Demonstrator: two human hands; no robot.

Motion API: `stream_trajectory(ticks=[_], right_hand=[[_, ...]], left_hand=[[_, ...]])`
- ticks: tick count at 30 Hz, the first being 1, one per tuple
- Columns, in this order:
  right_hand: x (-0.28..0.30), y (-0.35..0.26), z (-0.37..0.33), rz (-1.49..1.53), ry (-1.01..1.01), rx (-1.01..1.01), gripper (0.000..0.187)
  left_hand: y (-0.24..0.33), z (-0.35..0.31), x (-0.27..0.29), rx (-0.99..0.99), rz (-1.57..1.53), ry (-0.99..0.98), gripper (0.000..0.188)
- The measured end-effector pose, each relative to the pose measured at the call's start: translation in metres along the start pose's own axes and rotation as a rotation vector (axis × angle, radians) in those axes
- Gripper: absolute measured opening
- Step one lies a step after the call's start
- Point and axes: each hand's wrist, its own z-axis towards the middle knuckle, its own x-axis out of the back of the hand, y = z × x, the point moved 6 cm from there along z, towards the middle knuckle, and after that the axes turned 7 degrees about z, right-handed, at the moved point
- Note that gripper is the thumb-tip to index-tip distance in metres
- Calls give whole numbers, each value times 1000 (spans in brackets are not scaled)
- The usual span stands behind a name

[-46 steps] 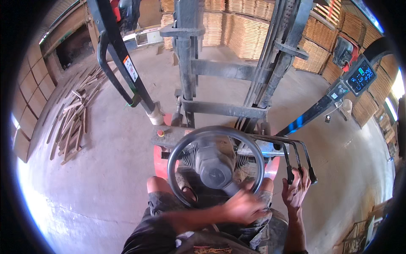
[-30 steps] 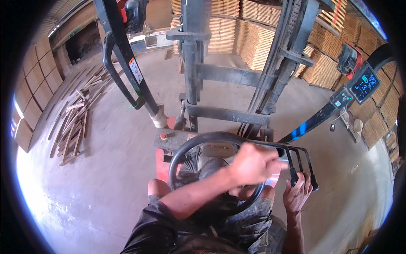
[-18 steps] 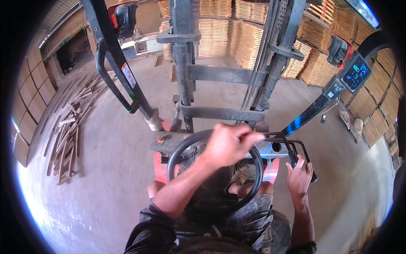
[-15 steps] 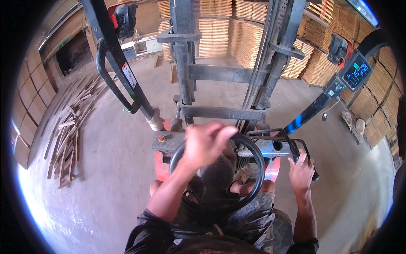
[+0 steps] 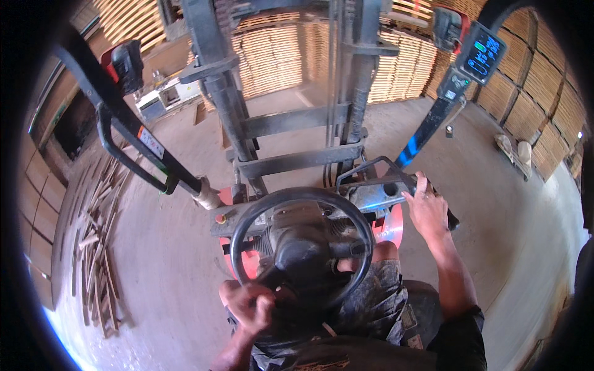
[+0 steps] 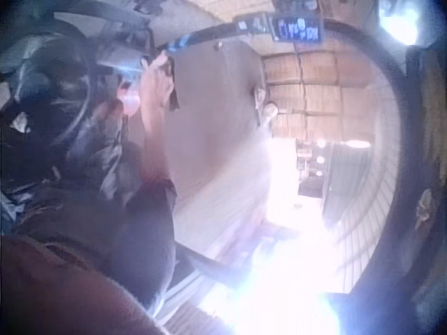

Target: The person operates a forklift inside a warehouse, steering and maneuvering around stacks of wooden pallets. The forklift is driven forward and backward, and the operator adjusts the steering wheel and controls while navigating the aisle.

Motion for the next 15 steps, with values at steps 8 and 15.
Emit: stream_trajectory(ticks=[8,15], right_hand=[[-15,13,-14,-51,262,146,77],[-17,25,-19,-49,149,74,71]], left_hand=[[63,-50,-122,-86,-217,-382,34],[130,39,-210,-268,-184,-370,37]])
